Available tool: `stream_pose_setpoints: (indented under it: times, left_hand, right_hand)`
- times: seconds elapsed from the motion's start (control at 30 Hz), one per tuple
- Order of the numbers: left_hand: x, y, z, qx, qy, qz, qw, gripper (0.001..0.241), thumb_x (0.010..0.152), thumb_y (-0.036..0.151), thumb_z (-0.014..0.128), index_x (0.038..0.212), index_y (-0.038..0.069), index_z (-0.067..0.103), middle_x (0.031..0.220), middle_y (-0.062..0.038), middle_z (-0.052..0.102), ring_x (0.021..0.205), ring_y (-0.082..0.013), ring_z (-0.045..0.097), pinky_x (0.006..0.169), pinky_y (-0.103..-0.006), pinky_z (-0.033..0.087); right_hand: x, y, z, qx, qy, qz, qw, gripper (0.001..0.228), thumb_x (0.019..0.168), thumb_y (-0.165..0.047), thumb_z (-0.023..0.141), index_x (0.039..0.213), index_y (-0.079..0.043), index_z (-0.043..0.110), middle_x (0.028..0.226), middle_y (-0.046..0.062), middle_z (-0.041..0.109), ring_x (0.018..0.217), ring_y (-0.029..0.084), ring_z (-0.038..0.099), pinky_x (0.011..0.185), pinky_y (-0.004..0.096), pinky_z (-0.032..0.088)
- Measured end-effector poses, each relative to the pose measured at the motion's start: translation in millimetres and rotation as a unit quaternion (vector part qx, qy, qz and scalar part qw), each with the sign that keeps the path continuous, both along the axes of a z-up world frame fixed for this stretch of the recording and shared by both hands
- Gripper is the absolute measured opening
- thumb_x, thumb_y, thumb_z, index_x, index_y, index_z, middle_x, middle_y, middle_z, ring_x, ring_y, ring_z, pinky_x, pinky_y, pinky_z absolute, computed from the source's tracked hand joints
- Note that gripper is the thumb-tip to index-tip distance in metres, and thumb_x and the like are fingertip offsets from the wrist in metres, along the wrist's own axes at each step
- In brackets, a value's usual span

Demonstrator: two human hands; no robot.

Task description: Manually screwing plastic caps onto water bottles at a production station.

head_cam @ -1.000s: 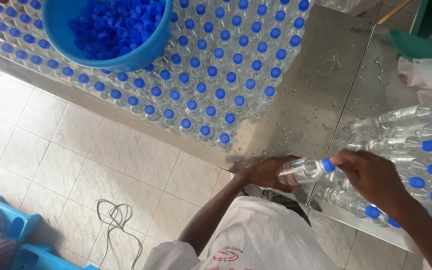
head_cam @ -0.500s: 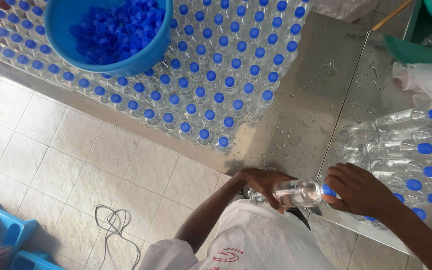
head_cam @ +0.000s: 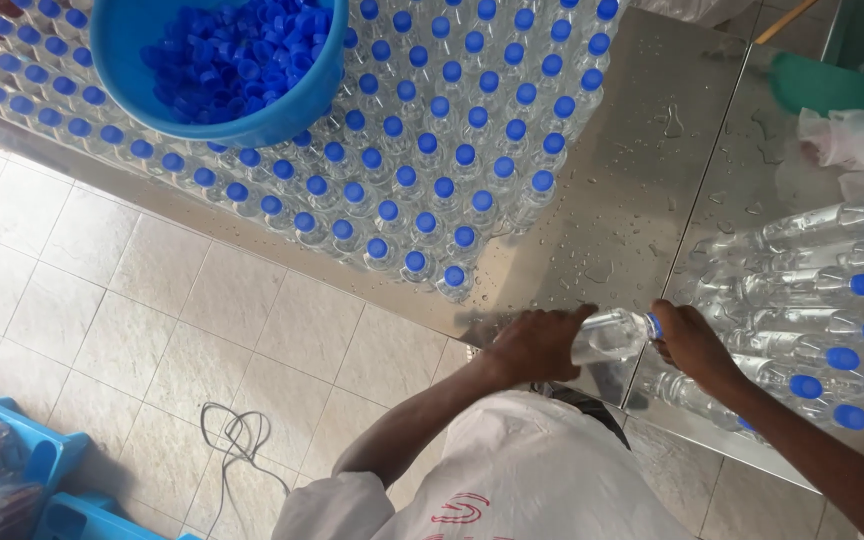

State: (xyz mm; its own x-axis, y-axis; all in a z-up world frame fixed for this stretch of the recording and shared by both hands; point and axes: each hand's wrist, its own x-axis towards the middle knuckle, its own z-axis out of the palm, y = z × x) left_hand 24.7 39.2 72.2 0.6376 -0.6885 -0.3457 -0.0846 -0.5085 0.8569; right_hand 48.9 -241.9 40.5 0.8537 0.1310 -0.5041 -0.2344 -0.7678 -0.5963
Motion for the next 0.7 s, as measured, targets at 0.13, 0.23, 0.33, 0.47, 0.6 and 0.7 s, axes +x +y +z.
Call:
stream_pose_setpoints:
  times: [0.13,0.23,0.33,0.47,0.6,0.7]
  left_hand:
    - [-21,-30,-55,0.255,-0.411,0.037,0.874,0.098,0.073,0.021,0.093,0.159,0.011,0.048,0.09,-0.013,0.07,0.073,-0.0281,0.073,0.065,-0.0411,0.056]
    - [-24,-33,-94,0.285,-0.498,0.033,0.818,0.11,0.068,0.026,0.101,0.163,0.014,0.046,0.103,-0.012,0.069,0.088,-0.029,0.076,0.08,-0.046,0.063]
    - [-12,-24,-127,0.24,-0.47,0.076,0.846,0.114,0.071,0.029,0.102,0.166,0.016,0.041,0.114,-0.01,0.066,0.096,-0.0276,0.075,0.087,-0.0466,0.064]
    - [4,-18,-132,0.091,-0.379,0.251,0.886,0.097,0.073,0.028,0.098,0.157,0.003,0.055,0.125,-0.028,0.071,0.105,-0.0435,0.075,0.089,-0.0589,0.061]
    - [7,-4,-100,0.007,-0.21,0.347,0.914,0.096,0.087,0.017,0.089,0.168,0.003,0.039,0.14,-0.032,0.066,0.124,-0.049,0.07,0.106,-0.0618,0.055]
    - [1,-1,-123,-0.021,-0.131,0.433,0.891,0.089,0.096,0.022,0.082,0.168,-0.002,0.034,0.159,-0.036,0.049,0.146,-0.0536,0.052,0.122,-0.0644,0.041]
  right_hand:
    - [12,-5,-32,0.121,0.262,-0.189,0.939,0.049,0.098,-0.051,0.055,0.068,-0.015,0.042,0.053,-0.003,0.027,0.031,0.012,0.024,0.03,0.03,0.019]
    - [13,-17,-49,0.117,0.313,-0.156,0.929,0.053,0.1,-0.055,0.054,0.067,-0.016,0.04,0.054,-0.004,0.028,0.032,0.012,0.029,0.027,0.028,0.027]
    - [28,20,0,0.095,0.214,-0.095,0.967,0.044,0.107,-0.047,0.049,0.097,-0.005,0.054,0.064,0.01,0.047,0.048,0.023,0.052,0.036,0.035,0.044]
    - [44,56,37,0.109,-0.01,0.032,0.994,0.031,0.112,-0.029,0.053,0.125,-0.002,0.063,0.053,0.016,0.059,0.048,0.03,0.062,0.045,0.042,0.051]
    - [54,99,40,0.121,-0.096,0.042,0.987,0.033,0.105,-0.027,0.073,0.129,-0.005,0.067,0.065,0.014,0.063,0.055,0.023,0.065,0.052,0.039,0.056]
    - [69,130,22,0.031,-0.218,0.191,0.957,0.028,0.109,-0.026,0.068,0.126,-0.004,0.068,0.076,0.018,0.073,0.069,0.031,0.078,0.06,0.042,0.062]
